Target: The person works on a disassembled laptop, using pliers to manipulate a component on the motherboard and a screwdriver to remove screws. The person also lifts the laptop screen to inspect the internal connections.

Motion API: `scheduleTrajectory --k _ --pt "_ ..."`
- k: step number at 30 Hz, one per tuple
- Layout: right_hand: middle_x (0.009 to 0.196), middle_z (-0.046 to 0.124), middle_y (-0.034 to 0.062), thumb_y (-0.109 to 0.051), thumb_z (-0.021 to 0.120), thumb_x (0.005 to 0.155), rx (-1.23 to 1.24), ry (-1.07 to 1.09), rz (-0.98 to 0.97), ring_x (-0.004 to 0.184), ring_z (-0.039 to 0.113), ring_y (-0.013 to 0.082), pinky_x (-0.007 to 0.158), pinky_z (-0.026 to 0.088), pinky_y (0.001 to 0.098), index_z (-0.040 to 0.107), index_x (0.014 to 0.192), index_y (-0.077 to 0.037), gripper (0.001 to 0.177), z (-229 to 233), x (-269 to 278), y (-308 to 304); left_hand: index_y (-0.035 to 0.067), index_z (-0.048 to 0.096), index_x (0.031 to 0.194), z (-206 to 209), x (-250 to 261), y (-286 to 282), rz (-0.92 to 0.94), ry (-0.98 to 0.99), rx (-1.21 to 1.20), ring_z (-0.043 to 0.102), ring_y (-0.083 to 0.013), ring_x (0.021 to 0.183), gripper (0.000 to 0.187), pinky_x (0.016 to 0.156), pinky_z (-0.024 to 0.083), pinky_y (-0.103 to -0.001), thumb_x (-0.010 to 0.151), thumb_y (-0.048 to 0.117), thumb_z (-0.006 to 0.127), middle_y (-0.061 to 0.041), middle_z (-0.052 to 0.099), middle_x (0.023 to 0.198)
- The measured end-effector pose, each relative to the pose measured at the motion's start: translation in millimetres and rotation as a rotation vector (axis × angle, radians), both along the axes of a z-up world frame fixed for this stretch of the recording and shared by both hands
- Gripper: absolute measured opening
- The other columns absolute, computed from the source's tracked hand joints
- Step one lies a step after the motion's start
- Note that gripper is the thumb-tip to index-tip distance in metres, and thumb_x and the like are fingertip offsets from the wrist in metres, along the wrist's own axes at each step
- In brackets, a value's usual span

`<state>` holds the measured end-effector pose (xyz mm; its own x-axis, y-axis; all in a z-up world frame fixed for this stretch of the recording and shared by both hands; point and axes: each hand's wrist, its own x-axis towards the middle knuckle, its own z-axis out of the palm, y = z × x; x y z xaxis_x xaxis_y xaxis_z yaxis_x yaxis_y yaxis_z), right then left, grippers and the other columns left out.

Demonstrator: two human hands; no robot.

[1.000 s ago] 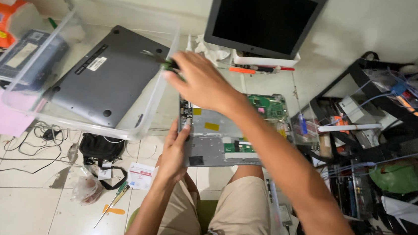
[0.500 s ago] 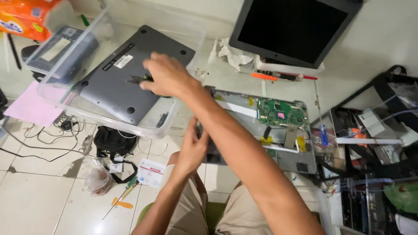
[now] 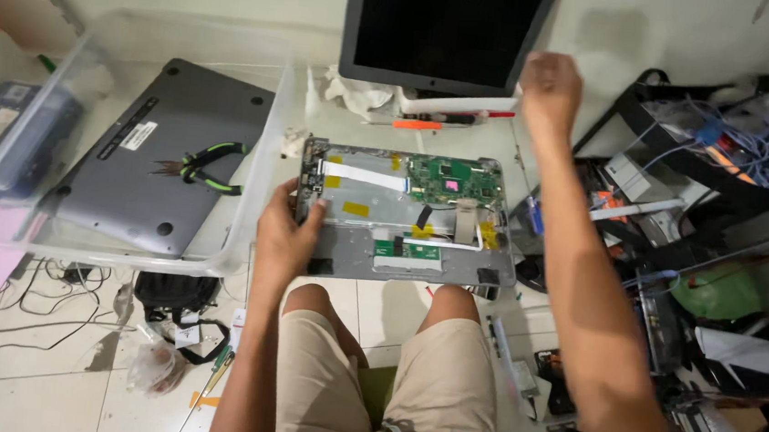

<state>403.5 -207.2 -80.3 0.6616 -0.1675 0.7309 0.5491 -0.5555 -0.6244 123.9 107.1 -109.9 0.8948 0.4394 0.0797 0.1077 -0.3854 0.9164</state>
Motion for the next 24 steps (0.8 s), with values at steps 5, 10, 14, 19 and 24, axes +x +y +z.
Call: scheduleTrajectory --k 5,10,14,19,24 --pt "0.076 0.058 -0.0024 -0.034 0.053 0.092 0.332 0.337 -0.026 0.072 0.055 0.0124 0.067 0.043 0.0304 0.059 0.083 -0.015 0.021 -6 40 -25 0.009 0.060 0.127 31 -5 -8 0.028 0.140 -0.019 0.051 -0.0141 0.067 0.052 0.064 0.041 -0.032 0.087 0.041 0.059 -0.001 0.059 0.076" --pt "0.066 0.047 -0.0040 -0.020 0.045 0.096 0.495 0.350 0.230 0.059 0.041 0.0080 0.054 0.034 0.0268 0.051 0.077 -0.018 0.020 -12 69 -4 0.012 0.058 0.115 24 -5 -11 0.071 0.101 0.031 0.058 -0.0166 0.076 0.039 0.075 0.043 -0.032 0.090 0.042 0.058 -0.001 0.066 0.088" --pt "0.070 0.045 -0.0036 -0.031 0.052 0.097 0.497 0.308 0.171 0.069 0.043 0.0095 0.065 0.038 0.0324 0.050 0.074 -0.018 0.027 -38 112 3 0.013 0.051 0.116 23 -12 -13 0.032 0.000 -0.069 0.041 -0.0103 0.056 0.032 0.060 0.036 -0.029 0.093 0.034 0.055 -0.001 0.069 0.084" --pt "0.080 0.056 -0.0020 -0.029 0.054 0.093 0.628 0.326 0.145 0.082 0.050 0.0097 0.079 0.045 0.0282 0.057 0.073 -0.015 0.024 -34 117 11 0.017 0.049 0.122 32 -23 -12 0.017 -0.038 -0.312 0.036 -0.0059 0.055 0.031 0.055 0.032 -0.024 0.095 0.031 0.055 0.001 0.053 0.070" --pt "0.069 0.022 -0.0069 -0.030 0.051 0.102 0.696 0.184 0.197 0.064 0.023 0.0072 0.060 0.024 0.0299 0.030 0.068 -0.020 0.041 -25 100 18 0.013 0.043 0.122 14 -19 -4 -0.137 -0.296 -0.520 0.053 -0.0056 0.064 0.027 0.057 0.043 -0.022 0.098 0.020 0.053 -0.005 0.065 0.088"
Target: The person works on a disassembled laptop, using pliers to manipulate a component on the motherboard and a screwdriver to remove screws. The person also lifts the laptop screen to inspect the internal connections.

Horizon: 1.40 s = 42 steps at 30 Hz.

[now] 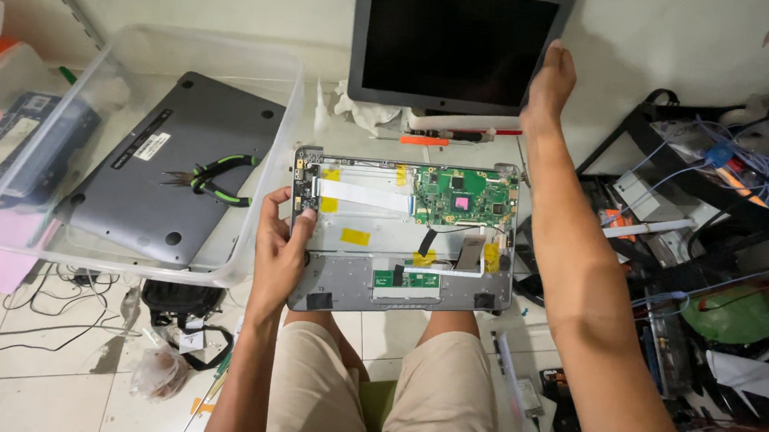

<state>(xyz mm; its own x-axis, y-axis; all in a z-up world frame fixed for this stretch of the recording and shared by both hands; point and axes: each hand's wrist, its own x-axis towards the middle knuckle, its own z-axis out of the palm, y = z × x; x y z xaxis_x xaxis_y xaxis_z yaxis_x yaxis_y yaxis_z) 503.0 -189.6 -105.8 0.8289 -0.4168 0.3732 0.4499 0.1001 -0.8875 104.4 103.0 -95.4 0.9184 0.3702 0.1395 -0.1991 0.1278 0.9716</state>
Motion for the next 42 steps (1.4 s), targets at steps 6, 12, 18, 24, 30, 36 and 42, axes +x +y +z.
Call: scheduleTrajectory --k 6,12,18,24,30,36,42 --pt "0.069 0.028 -0.0073 -0.025 0.053 0.100 0.080 -0.128 0.004 0.066 0.028 0.0068 0.063 0.028 0.0274 0.033 0.067 -0.020 0.039 18 -31 5 0.013 0.045 0.118 -3 -4 5 -0.032 -0.062 -0.009 0.030 0.0003 0.047 0.022 0.044 0.023 -0.019 0.098 0.019 0.053 0.007 0.046 0.061" --pt "0.070 0.055 0.0003 -0.024 0.055 0.093 0.278 -0.063 -0.033 0.070 0.054 0.0136 0.067 0.049 0.0303 0.056 0.068 -0.011 0.027 51 -63 -11 0.011 0.045 0.119 -8 -6 8 -0.118 -0.166 -0.098 0.055 -0.0046 0.059 0.025 0.052 0.045 -0.020 0.098 0.016 0.056 -0.005 0.067 0.083" --pt "0.069 0.063 0.0054 -0.022 0.061 0.089 0.450 -0.176 0.021 0.068 0.063 0.0192 0.067 0.056 0.0352 0.061 0.071 -0.009 0.022 60 -70 -47 0.012 0.045 0.119 4 -18 2 -0.106 -0.138 -0.025 0.025 0.0004 0.045 0.023 0.043 0.017 -0.019 0.098 0.017 0.054 0.009 0.039 0.055" --pt "0.073 0.029 -0.0068 -0.025 0.060 0.100 0.094 -0.174 -0.018 0.073 0.031 0.0083 0.071 0.033 0.0278 0.039 0.072 -0.020 0.035 65 -151 -81 0.014 0.050 0.122 16 -69 -7 -0.038 -0.043 0.097 0.029 0.0020 0.050 0.030 0.044 0.019 -0.017 0.094 0.022 0.059 0.012 0.040 0.058" --pt "0.100 0.068 -0.0028 -0.038 0.065 0.091 -0.152 0.285 -0.119 0.099 0.060 0.0078 0.091 0.045 0.0243 0.067 0.113 -0.014 0.033 23 -215 -100 0.005 0.056 0.132 28 -122 -19 -0.054 0.145 -0.108 0.026 0.0023 0.042 0.046 0.038 0.016 -0.019 0.087 0.016 0.062 0.012 0.038 0.047" --pt "0.115 0.069 0.0057 -0.023 0.064 0.094 -0.097 0.480 0.144 0.112 0.060 0.0115 0.105 0.042 0.0256 0.065 0.114 -0.006 0.026 -37 -241 -79 0.006 0.056 0.137 24 -133 -25 -0.215 0.134 -0.281 0.055 -0.0041 0.048 0.049 0.044 0.041 -0.017 0.089 0.011 0.062 -0.003 0.070 0.065" --pt "0.097 0.066 -0.0010 -0.023 0.065 0.089 -0.427 0.508 0.107 0.090 0.055 0.0073 0.080 0.038 0.0195 0.072 0.105 -0.007 0.024 -48 -254 -61 -0.002 0.060 0.133 39 -123 -26 -0.198 0.253 -0.361 0.071 -0.0253 0.078 0.047 0.064 0.053 -0.029 0.087 0.009 0.060 -0.022 0.076 0.101"
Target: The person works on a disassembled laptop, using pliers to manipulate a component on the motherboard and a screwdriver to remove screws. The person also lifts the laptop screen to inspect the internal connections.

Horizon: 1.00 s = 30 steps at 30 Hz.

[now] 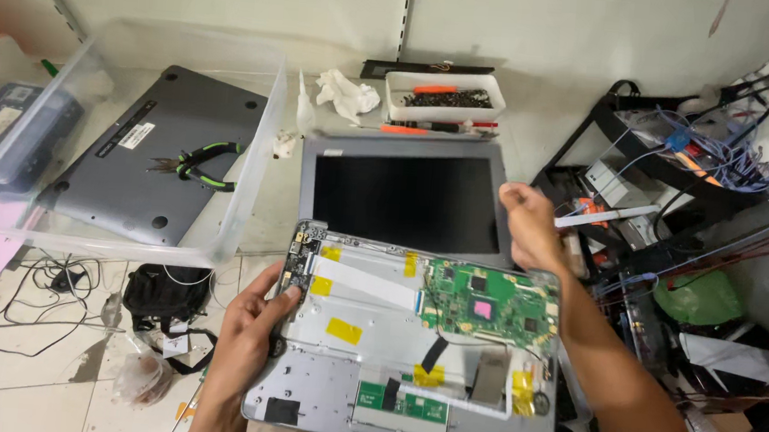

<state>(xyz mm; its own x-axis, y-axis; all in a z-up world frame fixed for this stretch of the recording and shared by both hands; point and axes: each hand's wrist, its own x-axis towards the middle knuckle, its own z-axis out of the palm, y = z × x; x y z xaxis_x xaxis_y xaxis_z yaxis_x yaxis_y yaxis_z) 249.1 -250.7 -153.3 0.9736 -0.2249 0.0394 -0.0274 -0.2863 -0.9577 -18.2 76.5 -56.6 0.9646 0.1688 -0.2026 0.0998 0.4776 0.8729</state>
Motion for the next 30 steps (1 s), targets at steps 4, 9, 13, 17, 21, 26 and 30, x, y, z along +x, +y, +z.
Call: scheduleTrajectory --k 4,9,13,17,21,26,30 --pt "0.086 0.063 -0.0035 -0.026 0.065 0.093 -0.081 0.015 0.068 0.080 0.052 0.0060 0.075 0.039 0.0171 0.071 0.104 -0.012 0.019 -16 14 -8 -0.003 0.064 0.125 1 12 1 0.031 0.060 -0.009 0.069 -0.0250 0.080 0.037 0.070 0.051 -0.029 0.090 0.006 0.057 -0.020 0.074 0.100" --pt "0.085 0.065 0.0065 -0.038 0.051 0.100 -0.493 0.377 0.274 0.065 0.052 0.0178 0.064 0.038 0.0342 0.056 0.133 -0.019 0.038 72 -24 16 -0.005 0.064 0.121 -2 27 6 0.021 0.053 -0.072 0.068 -0.0265 0.085 0.034 0.074 0.051 -0.030 0.089 0.006 0.057 -0.020 0.072 0.104" --pt "0.130 0.062 0.0166 -0.038 0.048 0.100 -0.678 0.375 0.366 0.043 0.057 0.0200 0.077 0.054 0.0436 0.055 0.129 -0.014 0.038 96 -28 23 -0.004 0.062 0.125 -8 42 11 0.053 0.163 -0.068 0.066 -0.0248 0.093 0.040 0.081 0.048 -0.028 0.087 0.007 0.058 -0.017 0.070 0.110" --pt "0.055 0.069 0.0091 -0.033 0.057 0.093 -0.786 0.206 0.474 0.077 0.073 0.0275 0.084 0.052 0.0383 0.064 0.112 -0.013 0.029 90 -15 15 -0.004 0.058 0.132 -34 55 18 0.034 -0.002 -0.001 0.067 -0.0213 0.080 0.044 0.074 0.055 -0.035 0.090 0.008 0.059 -0.021 0.071 0.090" --pt "0.056 0.070 0.0088 -0.031 0.057 0.089 -0.832 0.197 0.585 0.080 0.073 0.0309 0.083 0.052 0.0399 0.066 0.108 -0.014 0.027 90 3 7 -0.006 0.056 0.134 -37 62 17 0.056 -0.001 -0.051 0.066 -0.0237 0.088 0.045 0.084 0.054 -0.039 0.090 0.006 0.059 -0.022 0.069 0.096" --pt "0.066 0.072 0.0132 -0.023 0.055 0.095 -0.650 0.086 0.555 0.073 0.069 0.0305 0.079 0.051 0.0407 0.067 0.119 -0.014 0.029 118 -22 -6 -0.005 0.057 0.133 -28 68 17 0.069 0.005 -0.071 0.067 -0.0250 0.092 0.044 0.086 0.053 -0.039 0.091 0.007 0.058 -0.023 0.069 0.099" --pt "0.104 0.069 0.0150 -0.002 0.058 0.088 -0.456 -0.098 0.481 0.070 0.068 0.0265 0.068 0.054 0.0355 0.051 0.142 -0.016 0.056 127 -58 -19 -0.003 0.059 0.133 -23 74 20 0.084 0.057 -0.039 0.066 -0.0231 0.091 0.045 0.083 0.054 -0.037 0.090 0.010 0.060 -0.018 0.068 0.102"
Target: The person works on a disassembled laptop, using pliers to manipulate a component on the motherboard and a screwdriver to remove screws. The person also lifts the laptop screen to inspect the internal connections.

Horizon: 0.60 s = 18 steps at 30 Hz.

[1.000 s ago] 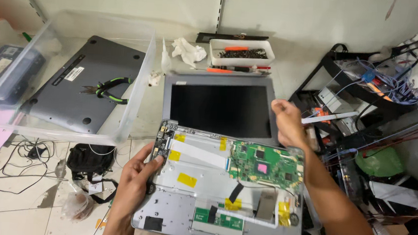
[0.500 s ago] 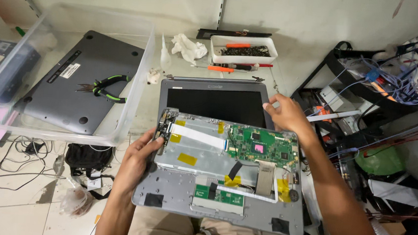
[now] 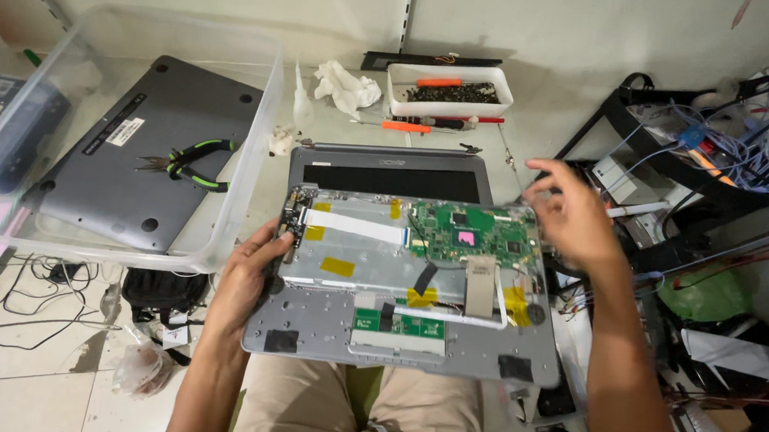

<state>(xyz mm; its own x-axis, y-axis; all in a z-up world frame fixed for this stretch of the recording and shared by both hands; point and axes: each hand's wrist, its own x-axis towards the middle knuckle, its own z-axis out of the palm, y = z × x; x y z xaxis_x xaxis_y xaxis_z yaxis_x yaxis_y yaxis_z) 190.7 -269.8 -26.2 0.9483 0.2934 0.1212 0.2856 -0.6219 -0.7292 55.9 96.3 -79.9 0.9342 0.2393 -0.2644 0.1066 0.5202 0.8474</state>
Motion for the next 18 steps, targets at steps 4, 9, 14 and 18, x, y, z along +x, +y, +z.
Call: scheduleTrajectory --k 4,9,14,18 --pt "0.136 0.051 0.0174 0.006 0.069 0.072 -0.055 -0.346 0.181 0.131 0.047 0.0376 0.113 0.033 0.0467 0.048 0.142 -0.005 0.074 -36 -18 -6 -0.004 0.058 0.132 -2 10 0 0.021 -0.004 -0.033 0.069 -0.0263 0.089 0.043 0.080 0.055 -0.039 0.090 0.010 0.060 -0.020 0.068 0.100" --pt "0.133 0.056 0.0139 -0.002 0.046 0.100 -0.024 -0.593 0.230 0.128 0.053 0.0311 0.111 0.039 0.0392 0.058 0.133 -0.004 0.035 -36 -38 14 -0.007 0.055 0.132 -11 21 3 0.040 -0.013 -0.059 0.071 -0.0297 0.086 0.045 0.074 0.058 -0.043 0.090 0.009 0.062 -0.023 0.067 0.099" --pt "0.132 0.059 0.0148 -0.019 0.048 0.101 0.019 -0.637 0.315 0.123 0.057 0.0290 0.108 0.041 0.0399 0.061 0.131 -0.005 0.036 -53 -11 17 -0.004 0.036 0.148 9 26 3 0.099 0.008 -0.032 0.055 -0.0414 0.121 0.069 0.096 0.046 -0.058 0.089 0.020 0.062 -0.032 0.050 0.134" --pt "0.130 0.061 0.0208 -0.067 0.064 0.076 0.094 -0.446 0.387 0.121 0.056 0.0393 0.106 0.038 0.0514 0.062 0.130 -0.004 0.083 -86 35 7 -0.003 0.039 0.147 -11 49 13 0.104 -0.066 -0.102 0.048 -0.0454 0.131 0.069 0.105 0.038 -0.062 0.090 0.028 0.061 -0.033 0.041 0.143"
